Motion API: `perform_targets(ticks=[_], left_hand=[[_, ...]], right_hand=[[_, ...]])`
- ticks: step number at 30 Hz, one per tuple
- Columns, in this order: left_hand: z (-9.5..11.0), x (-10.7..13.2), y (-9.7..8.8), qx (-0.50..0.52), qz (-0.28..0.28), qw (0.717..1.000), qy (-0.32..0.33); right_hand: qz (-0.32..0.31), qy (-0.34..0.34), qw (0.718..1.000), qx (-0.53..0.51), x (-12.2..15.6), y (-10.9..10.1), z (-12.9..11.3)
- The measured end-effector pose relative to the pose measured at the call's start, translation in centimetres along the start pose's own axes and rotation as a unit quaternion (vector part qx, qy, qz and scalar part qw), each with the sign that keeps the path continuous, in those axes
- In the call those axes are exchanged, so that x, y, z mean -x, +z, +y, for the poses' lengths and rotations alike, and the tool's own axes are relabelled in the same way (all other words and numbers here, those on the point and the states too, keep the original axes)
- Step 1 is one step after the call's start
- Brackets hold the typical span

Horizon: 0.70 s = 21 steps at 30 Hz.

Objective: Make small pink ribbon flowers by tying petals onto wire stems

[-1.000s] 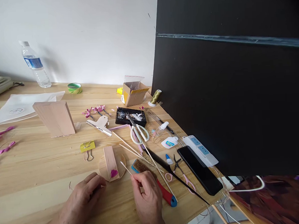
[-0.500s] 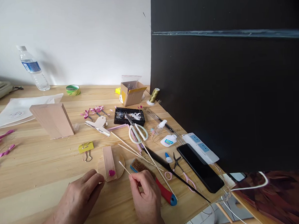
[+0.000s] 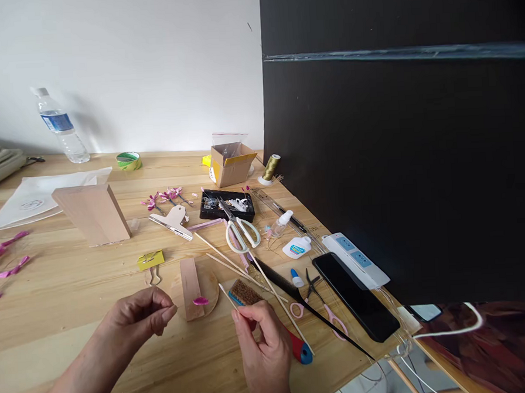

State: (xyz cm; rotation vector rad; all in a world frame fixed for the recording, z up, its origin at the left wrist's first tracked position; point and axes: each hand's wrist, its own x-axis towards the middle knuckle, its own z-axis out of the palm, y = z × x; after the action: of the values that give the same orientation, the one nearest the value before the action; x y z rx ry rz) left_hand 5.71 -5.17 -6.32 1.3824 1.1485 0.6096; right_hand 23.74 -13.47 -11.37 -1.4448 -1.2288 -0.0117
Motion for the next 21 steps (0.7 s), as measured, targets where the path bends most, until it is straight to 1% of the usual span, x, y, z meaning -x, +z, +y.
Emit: perform_targets(ticks=[2,4,6,9,11,14,16,18,21], left_hand=[[-0.3,0.2,0.0,0.122,-0.018,0.989,-0.086],[-0.7,0.6,0.3,0.222,-0.029,0.963,-0.151],[-1.0,1.1,0.7,0.299,-0.029,0.931,-0.205],[-1.7,1.7,1.5,0.369,-0.010,0.893,-0.259],[-2.0,2.1,1.9,0.386,-0.009,0.882,-0.270],[-2.3,2.3,2.3,0.381,-0.017,0.886,-0.263],[-2.3,2.4,2.5,0.355,-0.021,0.901,-0.249],[-2.2,2.2,2.7,0.304,-0.024,0.925,-0.225],[-2.1,1.8,2.7,0.169,-0.028,0.973,-0.153]], right_hand=[[-0.009,0.001,1.000,-0.012,-0.1,-0.3,-0.2],[-0.028,-0.004,0.999,-0.017,0.0,-0.6,-0.5],[-0.048,-0.011,0.999,-0.016,0.2,-0.9,-0.7],[-0.068,-0.022,0.997,-0.012,0.4,-1.1,-1.0],[-0.089,-0.035,0.995,0.000,0.6,-1.2,-1.1],[-0.131,-0.060,0.989,0.027,0.7,-1.1,-1.1],[-0.145,-0.070,0.986,0.046,0.7,-1.0,-1.1],[-0.148,-0.073,0.984,0.061,0.7,-0.9,-1.1],[-0.140,-0.078,0.984,0.073,0.6,-0.8,-1.4]])
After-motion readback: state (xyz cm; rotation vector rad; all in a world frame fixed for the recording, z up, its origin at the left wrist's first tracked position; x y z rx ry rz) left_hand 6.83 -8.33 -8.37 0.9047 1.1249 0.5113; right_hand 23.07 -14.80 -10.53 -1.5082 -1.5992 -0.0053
